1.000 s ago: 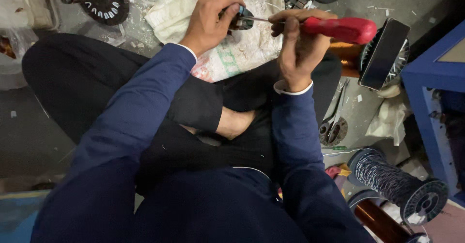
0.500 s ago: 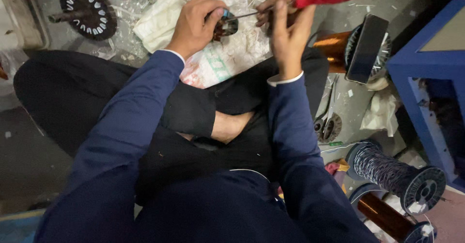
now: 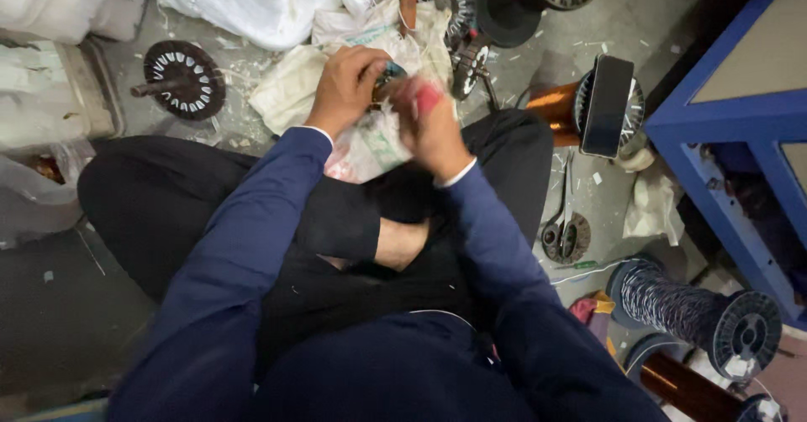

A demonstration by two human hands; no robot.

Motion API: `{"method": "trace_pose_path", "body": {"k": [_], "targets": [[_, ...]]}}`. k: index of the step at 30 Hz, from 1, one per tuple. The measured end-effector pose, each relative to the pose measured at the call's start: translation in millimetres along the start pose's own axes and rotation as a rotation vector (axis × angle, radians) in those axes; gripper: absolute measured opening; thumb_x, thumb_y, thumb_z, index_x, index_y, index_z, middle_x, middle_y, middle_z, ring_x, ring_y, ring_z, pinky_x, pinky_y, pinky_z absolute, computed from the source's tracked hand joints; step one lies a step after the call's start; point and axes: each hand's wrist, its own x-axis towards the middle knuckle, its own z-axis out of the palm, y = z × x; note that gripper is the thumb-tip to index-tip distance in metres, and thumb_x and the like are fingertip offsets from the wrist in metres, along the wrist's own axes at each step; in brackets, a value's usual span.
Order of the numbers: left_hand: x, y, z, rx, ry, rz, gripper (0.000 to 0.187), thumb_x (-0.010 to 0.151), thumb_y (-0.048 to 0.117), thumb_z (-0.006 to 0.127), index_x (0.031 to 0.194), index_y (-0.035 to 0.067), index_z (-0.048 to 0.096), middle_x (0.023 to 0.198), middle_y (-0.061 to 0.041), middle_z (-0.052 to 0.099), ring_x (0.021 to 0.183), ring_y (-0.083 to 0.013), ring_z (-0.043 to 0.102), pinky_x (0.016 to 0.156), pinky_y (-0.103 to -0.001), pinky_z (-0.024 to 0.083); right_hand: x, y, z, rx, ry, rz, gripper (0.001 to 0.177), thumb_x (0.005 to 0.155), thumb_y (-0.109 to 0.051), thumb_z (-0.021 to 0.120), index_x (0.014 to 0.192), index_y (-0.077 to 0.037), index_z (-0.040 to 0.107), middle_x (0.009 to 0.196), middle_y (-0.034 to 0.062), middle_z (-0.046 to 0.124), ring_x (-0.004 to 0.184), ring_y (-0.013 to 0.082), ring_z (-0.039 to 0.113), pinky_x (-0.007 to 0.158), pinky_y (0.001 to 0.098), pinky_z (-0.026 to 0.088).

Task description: The person sits on the floor and uses a red screwdriver to scrape and clean a small black electrical component. They then use their hands to manipulate and adjust the component, which appears to be a stator or rotor part, while surrounded by other similar parts and tools.

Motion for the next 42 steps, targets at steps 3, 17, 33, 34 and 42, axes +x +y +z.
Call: {"method": "trace_pose_path", "body": {"k": [3,17,33,34,42], "targets": [[4,-13,-5,-0.122,0.089,-0.149,0.016,0.102,0.017,0.065,0.108,0.003,0.073,0.102,-0.015,0.073,0.098,-0.0333,0.070,0.087,-0.041,0.054,-12,-16,7,-0.406,-0.172,-0.258,0.009,0.102,-0.002,0.061,0.109,-0.001,0.056,0.110,0.0204,0.070,0.101,0.0327,0.066,0.086,0.0394,0.055],[-8,-22,14,-0.062,0.160,-0.180,0.022,0.101,0.024,0.069,0.099,0.002,0.071,0.097,-0.017,0.068,0.096,-0.0365,0.063,0.087,-0.044,0.049,8,-10,-18,0.193,0.446,-0.081,0.016,0.112,-0.011,0.055,0.115,-0.005,0.041,0.098,0.0197,0.070,0.077,0.0199,0.066,0.074,0.0328,0.058],[2,-14,-2,0.134,0.022,-0.062,0.017,0.094,0.017,0.072,0.087,0.001,0.073,0.090,-0.015,0.066,0.093,-0.0391,0.057,0.085,-0.047,0.046,7,-17,-23,0.041,0.304,-0.059,0.008,0.114,-0.005,0.051,0.116,0.002,0.048,0.102,0.0190,0.072,0.081,0.0200,0.069,0.077,0.0334,0.061],[0,-12,-3,0.123,-0.002,-0.066,0.017,0.094,0.017,0.072,0.088,0.001,0.072,0.091,-0.015,0.066,0.093,-0.0392,0.057,0.084,-0.047,0.046,7,-18,-23,0.048,0.306,-0.044,0.009,0.114,-0.005,0.051,0.117,0.002,0.047,0.102,0.0188,0.072,0.081,0.0198,0.068,0.077,0.0330,0.061],[9,-4,-10,0.097,-0.019,-0.017,0.019,0.098,0.019,0.068,0.092,0.000,0.069,0.092,-0.016,0.065,0.091,-0.0405,0.057,0.084,-0.048,0.045,42,-8,-28,0.215,0.347,0.147,0.011,0.108,-0.003,0.052,0.113,-0.002,0.042,0.095,0.0144,0.073,0.075,0.0175,0.072,0.068,0.0313,0.063]]}}
